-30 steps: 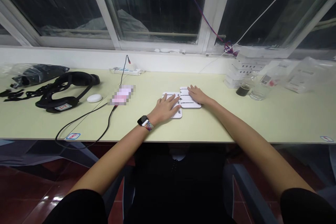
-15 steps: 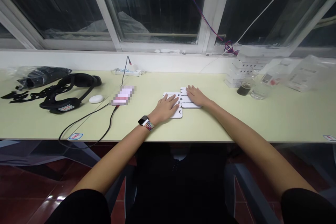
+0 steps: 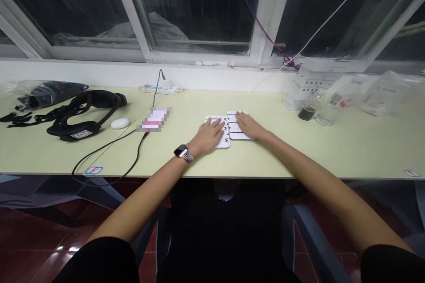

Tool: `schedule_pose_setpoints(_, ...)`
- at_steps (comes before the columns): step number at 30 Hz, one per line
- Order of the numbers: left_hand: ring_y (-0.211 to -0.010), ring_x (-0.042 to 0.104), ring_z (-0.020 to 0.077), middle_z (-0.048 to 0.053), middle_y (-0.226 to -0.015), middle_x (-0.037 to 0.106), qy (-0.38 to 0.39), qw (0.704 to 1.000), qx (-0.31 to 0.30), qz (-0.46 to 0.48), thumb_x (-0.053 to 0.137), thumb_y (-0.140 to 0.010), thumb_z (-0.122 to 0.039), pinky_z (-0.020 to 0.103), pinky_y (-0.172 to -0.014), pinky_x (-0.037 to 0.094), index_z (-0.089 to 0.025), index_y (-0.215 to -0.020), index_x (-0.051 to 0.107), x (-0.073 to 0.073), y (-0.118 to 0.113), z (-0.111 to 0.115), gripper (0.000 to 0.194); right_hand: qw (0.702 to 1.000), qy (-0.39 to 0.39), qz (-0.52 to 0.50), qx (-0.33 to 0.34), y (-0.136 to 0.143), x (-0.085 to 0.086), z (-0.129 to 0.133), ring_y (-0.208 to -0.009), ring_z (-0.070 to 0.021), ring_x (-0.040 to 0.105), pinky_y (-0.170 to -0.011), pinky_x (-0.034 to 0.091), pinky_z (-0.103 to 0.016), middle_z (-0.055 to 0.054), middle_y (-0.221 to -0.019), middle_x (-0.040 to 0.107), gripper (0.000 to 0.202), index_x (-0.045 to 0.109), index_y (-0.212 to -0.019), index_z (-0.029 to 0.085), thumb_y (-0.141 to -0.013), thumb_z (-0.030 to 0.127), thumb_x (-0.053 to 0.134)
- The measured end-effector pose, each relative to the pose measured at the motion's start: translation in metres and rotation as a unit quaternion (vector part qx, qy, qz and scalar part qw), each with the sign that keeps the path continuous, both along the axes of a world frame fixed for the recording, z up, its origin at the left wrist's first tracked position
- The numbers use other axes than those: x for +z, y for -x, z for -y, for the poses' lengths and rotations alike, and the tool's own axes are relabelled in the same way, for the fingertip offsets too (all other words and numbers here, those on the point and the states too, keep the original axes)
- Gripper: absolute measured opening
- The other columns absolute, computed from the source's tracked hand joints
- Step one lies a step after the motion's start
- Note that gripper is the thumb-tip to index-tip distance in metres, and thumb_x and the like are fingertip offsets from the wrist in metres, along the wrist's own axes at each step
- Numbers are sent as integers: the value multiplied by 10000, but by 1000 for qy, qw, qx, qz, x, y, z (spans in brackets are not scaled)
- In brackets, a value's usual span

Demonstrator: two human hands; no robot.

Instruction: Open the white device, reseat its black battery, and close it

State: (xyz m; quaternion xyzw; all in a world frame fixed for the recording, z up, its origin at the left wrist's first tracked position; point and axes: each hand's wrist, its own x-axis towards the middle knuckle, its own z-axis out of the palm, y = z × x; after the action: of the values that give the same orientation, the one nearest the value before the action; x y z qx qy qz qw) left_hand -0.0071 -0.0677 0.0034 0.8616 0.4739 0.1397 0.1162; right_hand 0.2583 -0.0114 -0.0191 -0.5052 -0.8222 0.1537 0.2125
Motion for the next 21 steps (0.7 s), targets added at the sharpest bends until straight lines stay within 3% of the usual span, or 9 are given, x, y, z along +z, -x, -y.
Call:
schedule_pose_setpoints(8,-1715,154,448,46,-1845,288,-2,1000,9,-9,236,-1146,-536,623,-1347,242,-245,-1739,394,-1,-1,-1,679,999,-36,-12,-6,4,0,22,-1642,-341,382,-1379,243,-565,-175,-1733,480,632,583,-1595,154,-1166,476,249)
schedule_pose_setpoints(16,-1711,172,445,56,-1833,320,-17,1000,7,-3,247,-1144,-522,633,-1340,251,-241,-1716,436,-5,0,-3,664,999,-30,-19,-1,3,-1,36,-1643,-347,372,-1371,259,-591,-155,-1730,478,604,568,-1612,208,-1164,503,290)
schedule_pose_setpoints(21,-1707,189,433,80,-1821,346,-34,999,0,4,256,-1144,-502,623,-1335,266,-209,-1704,455,-12,1,-8,663,999,-29,-15,-3,5,2,40,-1640,-349,375,-1374,253,-591,-180,-1731,471,593,575,-1599,170,-1158,456,299)
